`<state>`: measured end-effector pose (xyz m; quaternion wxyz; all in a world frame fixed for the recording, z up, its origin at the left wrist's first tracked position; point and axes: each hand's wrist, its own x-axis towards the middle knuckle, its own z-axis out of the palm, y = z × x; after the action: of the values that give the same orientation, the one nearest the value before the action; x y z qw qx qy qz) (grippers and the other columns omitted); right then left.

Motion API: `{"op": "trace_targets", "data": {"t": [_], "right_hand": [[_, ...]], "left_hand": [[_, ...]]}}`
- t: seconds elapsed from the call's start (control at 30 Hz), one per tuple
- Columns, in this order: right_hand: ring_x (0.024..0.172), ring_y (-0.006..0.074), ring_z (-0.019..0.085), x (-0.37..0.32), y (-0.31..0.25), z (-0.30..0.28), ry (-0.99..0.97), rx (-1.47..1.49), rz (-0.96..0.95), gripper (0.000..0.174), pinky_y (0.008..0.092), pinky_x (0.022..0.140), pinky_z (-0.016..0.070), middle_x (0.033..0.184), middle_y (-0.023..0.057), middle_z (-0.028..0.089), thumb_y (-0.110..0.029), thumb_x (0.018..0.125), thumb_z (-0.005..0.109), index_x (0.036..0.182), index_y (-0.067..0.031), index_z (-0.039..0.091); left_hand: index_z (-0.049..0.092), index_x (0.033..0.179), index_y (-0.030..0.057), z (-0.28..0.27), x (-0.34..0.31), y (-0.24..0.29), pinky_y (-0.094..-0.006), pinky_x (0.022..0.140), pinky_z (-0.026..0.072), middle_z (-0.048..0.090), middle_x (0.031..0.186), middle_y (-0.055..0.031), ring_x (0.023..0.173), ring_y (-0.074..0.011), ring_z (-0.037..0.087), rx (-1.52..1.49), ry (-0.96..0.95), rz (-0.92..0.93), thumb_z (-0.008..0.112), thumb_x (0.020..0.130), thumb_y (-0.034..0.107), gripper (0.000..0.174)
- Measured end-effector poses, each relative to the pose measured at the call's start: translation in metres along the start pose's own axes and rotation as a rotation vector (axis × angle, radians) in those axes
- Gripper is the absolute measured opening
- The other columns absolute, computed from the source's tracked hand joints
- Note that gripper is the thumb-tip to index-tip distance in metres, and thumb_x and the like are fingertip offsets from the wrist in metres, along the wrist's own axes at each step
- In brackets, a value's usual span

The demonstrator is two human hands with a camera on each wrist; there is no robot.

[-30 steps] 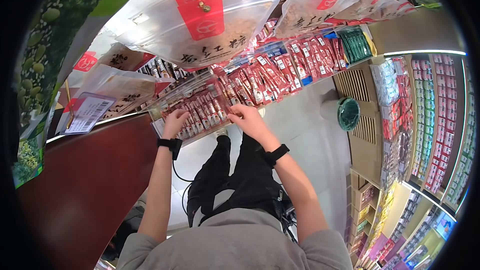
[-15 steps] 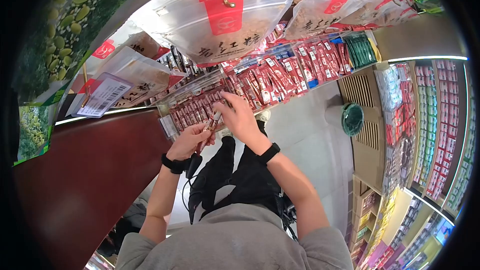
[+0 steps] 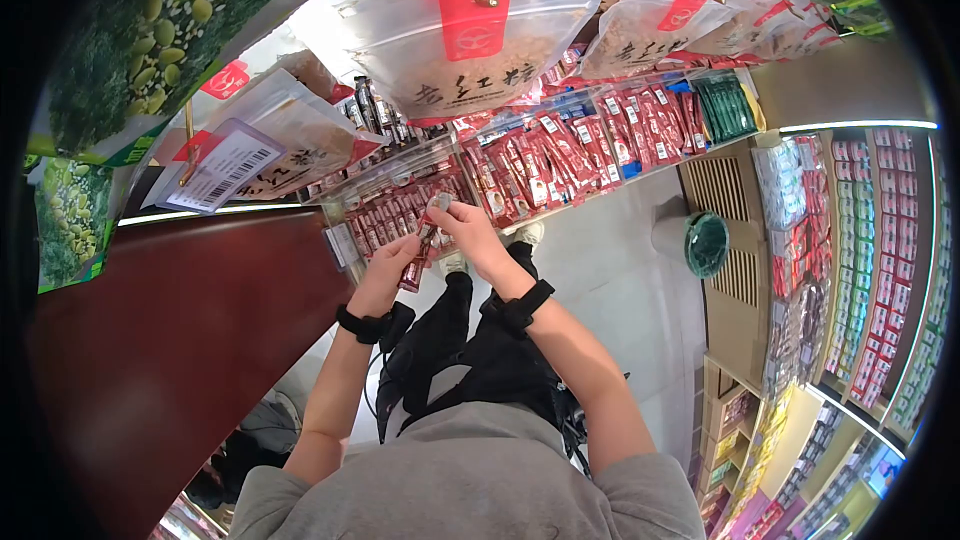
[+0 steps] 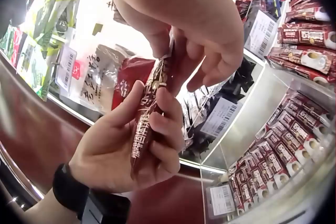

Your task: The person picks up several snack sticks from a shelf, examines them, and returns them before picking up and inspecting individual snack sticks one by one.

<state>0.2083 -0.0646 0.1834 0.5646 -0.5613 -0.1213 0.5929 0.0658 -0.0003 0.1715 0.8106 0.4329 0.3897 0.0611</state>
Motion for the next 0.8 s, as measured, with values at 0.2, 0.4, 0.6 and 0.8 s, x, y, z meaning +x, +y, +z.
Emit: {"op": "trace_targets", "data": {"t": [0.2, 0.4, 0.6, 0.8], "right_hand": [[0.067, 0.0056, 0.050, 0.013, 0.022, -0.008, -0.042, 0.040, 0.064, 0.020, 0.0219, 0.060, 0.0387, 0.073, -0.0002, 0.056, -0.020, 0.083, 0.051, 0.081, -0.0018, 0.058], [0.063, 0.0042, 0.050, 0.026, 0.033, -0.017, -0.019, -0.223, 0.085, 0.022, 0.0199, 0.060, 0.0397, 0.072, -0.0005, 0.056, -0.022, 0.082, 0.053, 0.080, -0.0013, 0.059], [0.064, 0.0033, 0.048, 0.031, 0.040, -0.010, -0.026, -0.233, 0.147, 0.022, 0.0187, 0.061, 0.0396, 0.072, -0.0009, 0.054, -0.023, 0.081, 0.055, 0.085, -0.0014, 0.059], [0.070, 0.0120, 0.055, 0.044, 0.039, -0.026, 0.135, -0.389, -0.099, 0.029, 0.0246, 0.063, 0.0434, 0.078, 0.0062, 0.060, -0.021, 0.079, 0.056, 0.097, 0.0024, 0.054]], "left_hand": [[0.057, 0.094, -0.0006, -0.012, 0.003, -0.009, -0.0201, 0.066, 0.0413, 0.060, 0.081, -0.0025, 0.071, -0.0074, 0.053, 0.012, -0.012, -0.099, 0.051, 0.084, 0.020, 0.023], [0.057, 0.092, -0.0042, -0.011, 0.003, -0.028, -0.0209, 0.059, 0.0428, 0.062, 0.077, -0.0050, 0.067, -0.0073, 0.055, 0.252, 0.105, 0.107, 0.057, 0.078, 0.011, 0.021], [0.057, 0.094, -0.0040, -0.026, 0.002, -0.032, -0.0202, 0.061, 0.0425, 0.060, 0.077, -0.0039, 0.068, -0.0076, 0.054, 0.272, 0.108, -0.008, 0.059, 0.076, 0.008, 0.022], [0.060, 0.087, -0.0043, -0.092, 0.020, -0.064, -0.0235, 0.058, 0.0427, 0.061, 0.074, -0.0046, 0.064, -0.0097, 0.055, 0.223, 0.456, -0.047, 0.063, 0.070, 0.011, 0.023]]}}
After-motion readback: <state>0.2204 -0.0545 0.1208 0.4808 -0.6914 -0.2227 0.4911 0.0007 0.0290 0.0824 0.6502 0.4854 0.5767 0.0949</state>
